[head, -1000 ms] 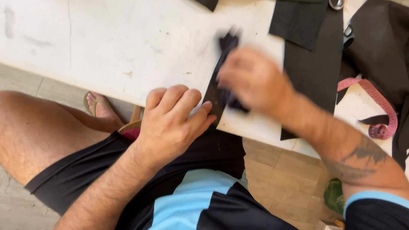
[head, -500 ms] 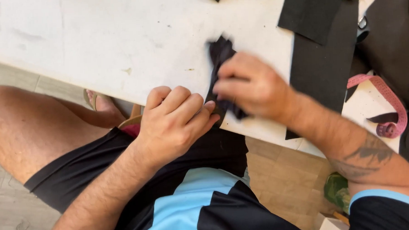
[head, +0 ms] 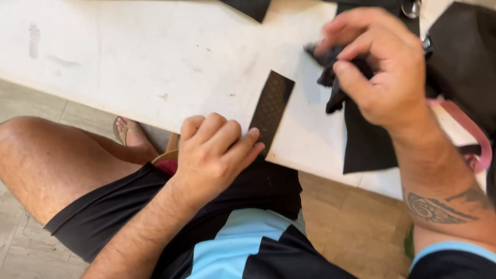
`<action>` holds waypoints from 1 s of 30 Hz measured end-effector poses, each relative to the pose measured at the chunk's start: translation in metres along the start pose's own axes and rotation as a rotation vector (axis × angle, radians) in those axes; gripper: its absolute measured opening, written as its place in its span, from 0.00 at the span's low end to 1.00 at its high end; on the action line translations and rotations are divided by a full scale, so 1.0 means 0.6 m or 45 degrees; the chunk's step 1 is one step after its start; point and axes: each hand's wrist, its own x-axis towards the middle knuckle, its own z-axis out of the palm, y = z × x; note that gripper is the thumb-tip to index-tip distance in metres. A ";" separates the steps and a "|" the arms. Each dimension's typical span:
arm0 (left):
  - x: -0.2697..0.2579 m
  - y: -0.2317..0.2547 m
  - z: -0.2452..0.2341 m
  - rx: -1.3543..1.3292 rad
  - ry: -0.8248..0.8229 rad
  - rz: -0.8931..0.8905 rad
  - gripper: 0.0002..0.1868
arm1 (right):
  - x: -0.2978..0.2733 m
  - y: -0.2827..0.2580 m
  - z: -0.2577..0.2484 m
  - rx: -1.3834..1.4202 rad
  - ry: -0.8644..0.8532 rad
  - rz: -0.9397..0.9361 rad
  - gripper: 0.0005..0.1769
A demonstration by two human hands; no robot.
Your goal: Applying glue to a long, textured leather strip using a small applicator at a workshop table.
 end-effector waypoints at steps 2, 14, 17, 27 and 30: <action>-0.004 0.014 0.000 -0.015 -0.002 -0.048 0.07 | -0.029 -0.021 0.021 0.051 -0.073 0.048 0.03; -0.099 0.058 0.027 -0.227 0.319 -0.489 0.21 | -0.042 -0.017 0.067 -0.239 -0.569 0.041 0.13; -0.158 0.038 0.067 -0.400 0.068 -0.683 0.35 | -0.047 0.012 0.051 -0.111 -0.440 0.109 0.08; 0.051 -0.020 -0.106 -0.812 -1.360 -1.231 0.07 | -0.035 0.102 -0.105 -0.219 -0.231 0.505 0.02; 0.131 -0.062 -0.152 -0.503 -1.399 -1.175 0.13 | -0.075 0.105 -0.147 -0.319 -0.108 0.671 0.03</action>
